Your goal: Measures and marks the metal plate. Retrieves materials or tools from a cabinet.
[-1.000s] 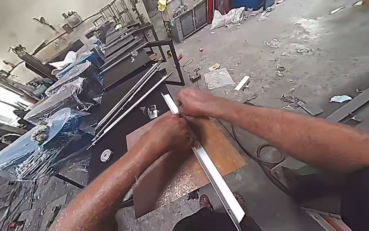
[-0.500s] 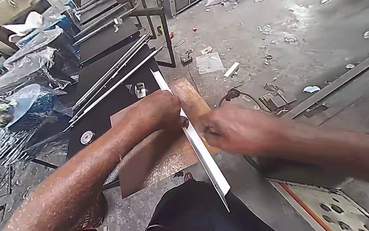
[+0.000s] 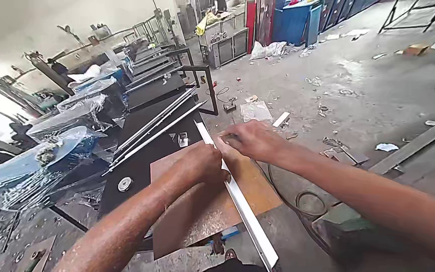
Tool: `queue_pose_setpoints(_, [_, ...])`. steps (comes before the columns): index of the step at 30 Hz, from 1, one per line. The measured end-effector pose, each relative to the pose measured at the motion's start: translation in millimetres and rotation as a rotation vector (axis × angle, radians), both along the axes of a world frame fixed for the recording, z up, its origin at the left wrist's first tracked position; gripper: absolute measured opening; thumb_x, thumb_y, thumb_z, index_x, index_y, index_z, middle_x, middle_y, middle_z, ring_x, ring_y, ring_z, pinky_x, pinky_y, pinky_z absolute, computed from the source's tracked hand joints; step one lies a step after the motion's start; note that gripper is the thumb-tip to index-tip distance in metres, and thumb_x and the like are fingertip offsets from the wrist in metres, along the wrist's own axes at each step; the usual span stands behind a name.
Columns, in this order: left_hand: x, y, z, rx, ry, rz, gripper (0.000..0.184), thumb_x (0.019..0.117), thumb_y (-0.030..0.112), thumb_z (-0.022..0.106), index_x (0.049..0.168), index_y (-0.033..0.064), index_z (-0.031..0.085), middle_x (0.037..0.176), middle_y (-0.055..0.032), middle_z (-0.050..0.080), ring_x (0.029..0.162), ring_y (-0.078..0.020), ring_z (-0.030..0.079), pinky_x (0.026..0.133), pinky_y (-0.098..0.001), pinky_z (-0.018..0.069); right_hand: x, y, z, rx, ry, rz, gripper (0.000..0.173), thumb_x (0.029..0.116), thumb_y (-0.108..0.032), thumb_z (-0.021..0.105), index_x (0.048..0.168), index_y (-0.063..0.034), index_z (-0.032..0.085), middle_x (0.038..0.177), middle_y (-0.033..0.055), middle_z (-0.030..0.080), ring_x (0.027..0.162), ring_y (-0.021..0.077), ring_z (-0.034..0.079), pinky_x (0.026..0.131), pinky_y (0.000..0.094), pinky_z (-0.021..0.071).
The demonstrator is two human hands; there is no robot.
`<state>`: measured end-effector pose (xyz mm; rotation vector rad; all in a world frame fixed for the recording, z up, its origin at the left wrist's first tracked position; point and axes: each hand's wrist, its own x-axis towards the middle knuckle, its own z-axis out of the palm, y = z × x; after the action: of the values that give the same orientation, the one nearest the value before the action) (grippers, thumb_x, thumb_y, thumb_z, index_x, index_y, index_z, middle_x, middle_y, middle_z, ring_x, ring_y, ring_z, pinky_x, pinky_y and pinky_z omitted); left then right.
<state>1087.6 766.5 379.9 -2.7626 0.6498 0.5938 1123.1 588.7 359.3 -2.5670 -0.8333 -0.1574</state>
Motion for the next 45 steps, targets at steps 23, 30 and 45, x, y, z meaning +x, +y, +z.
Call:
queue_pose_setpoints(23, [-4.8, -1.9, 8.0, 0.010, 0.016, 0.070, 0.062, 0.0926, 0.063, 0.056, 0.113, 0.0060, 0.067, 0.116, -0.0164, 0.067, 0.106, -0.0345, 0.067, 0.086, -0.0574, 0.0544, 32.4, 47.5, -19.4, -0.068, -0.054, -0.001, 0.014, 0.0968, -0.022, 0.063, 0.091, -0.0111, 0.071, 0.078, 0.0082, 0.067, 0.075, 0.0282, 0.069, 0.064, 0.0501, 0.0555])
queue_pose_setpoints(30, [-3.4, -1.0, 4.8, -0.010, 0.007, 0.065, 0.056, 0.0925, 0.061, 0.058, 0.113, 0.0095, 0.068, 0.111, -0.0134, 0.068, 0.105, -0.0312, 0.067, 0.085, -0.0564, 0.0552, 50.4, 49.2, -5.5, -0.108, 0.069, 0.140, 0.012, 0.0911, -0.018, 0.069, 0.089, -0.0065, 0.072, 0.086, 0.0110, 0.069, 0.086, 0.0290, 0.068, 0.076, 0.0512, 0.0537])
queue_pose_setpoints(45, [-3.3, -4.9, 8.5, 0.106, -0.038, -0.064, 0.062, 0.0935, 0.067, 0.055, 0.102, 0.0086, 0.072, 0.109, -0.0120, 0.069, 0.094, -0.0299, 0.068, 0.079, -0.0520, 0.0553, -89.7, -27.6, 11.6, -0.253, 0.425, 0.257, 0.013, 0.0994, -0.023, 0.060, 0.092, -0.0193, 0.070, 0.071, -0.0056, 0.060, 0.062, 0.0080, 0.058, 0.056, 0.0315, 0.0481])
